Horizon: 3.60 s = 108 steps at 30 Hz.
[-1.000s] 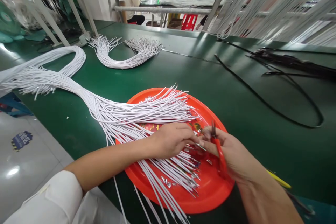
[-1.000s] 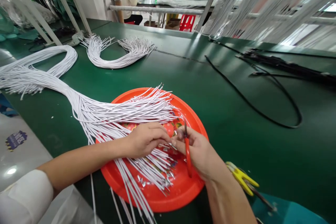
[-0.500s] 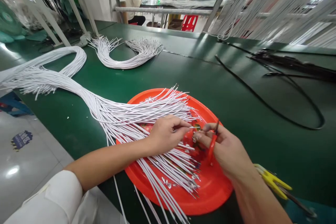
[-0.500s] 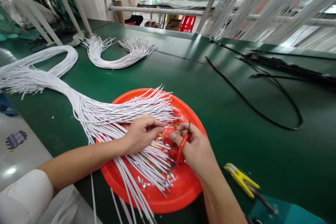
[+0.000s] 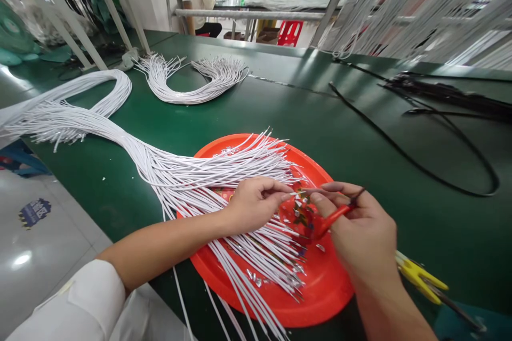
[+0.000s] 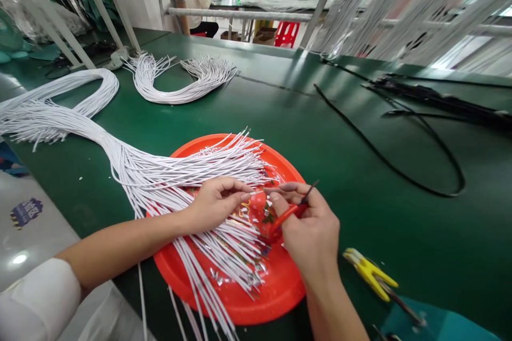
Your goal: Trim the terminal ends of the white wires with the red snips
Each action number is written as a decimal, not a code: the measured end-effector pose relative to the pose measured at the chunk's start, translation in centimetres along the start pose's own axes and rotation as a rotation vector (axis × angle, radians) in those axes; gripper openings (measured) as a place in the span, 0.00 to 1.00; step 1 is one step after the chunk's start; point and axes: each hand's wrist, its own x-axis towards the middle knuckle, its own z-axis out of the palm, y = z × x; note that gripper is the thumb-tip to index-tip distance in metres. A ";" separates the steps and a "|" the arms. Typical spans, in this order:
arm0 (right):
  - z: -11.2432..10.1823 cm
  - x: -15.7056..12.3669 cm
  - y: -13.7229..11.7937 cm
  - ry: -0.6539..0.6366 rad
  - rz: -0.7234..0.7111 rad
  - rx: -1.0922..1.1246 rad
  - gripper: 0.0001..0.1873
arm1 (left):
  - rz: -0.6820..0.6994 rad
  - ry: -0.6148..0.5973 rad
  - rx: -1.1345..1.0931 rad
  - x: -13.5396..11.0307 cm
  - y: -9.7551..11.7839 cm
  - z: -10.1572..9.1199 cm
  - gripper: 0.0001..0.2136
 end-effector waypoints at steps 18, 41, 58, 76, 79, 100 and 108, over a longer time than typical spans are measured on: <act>0.7 -1.5 -1.2 0.069 -0.137 -0.085 0.10 | -0.050 -0.083 -0.048 -0.5 0.6 0.1 0.11; -0.5 1.3 1.7 0.133 0.039 -0.226 0.13 | 0.225 -0.126 0.674 -0.2 0.1 -1.1 0.13; 0.2 1.0 2.6 0.022 0.050 -0.171 0.16 | 0.369 -0.350 0.837 0.2 -0.5 -1.4 0.11; 0.4 1.1 3.0 -0.021 0.119 -0.089 0.19 | 0.302 -0.288 1.359 0.8 -0.5 -0.7 0.09; 0.5 1.3 3.1 0.008 0.132 -0.053 0.20 | 0.309 -0.269 1.326 0.9 -0.7 -0.8 0.08; 0.8 0.2 1.2 -0.034 0.019 0.069 0.16 | 0.108 -0.043 0.265 0.3 0.0 -1.0 0.09; 1.3 -1.3 -0.3 0.086 -0.012 0.063 0.16 | 0.183 0.023 0.299 -0.1 0.2 -0.7 0.08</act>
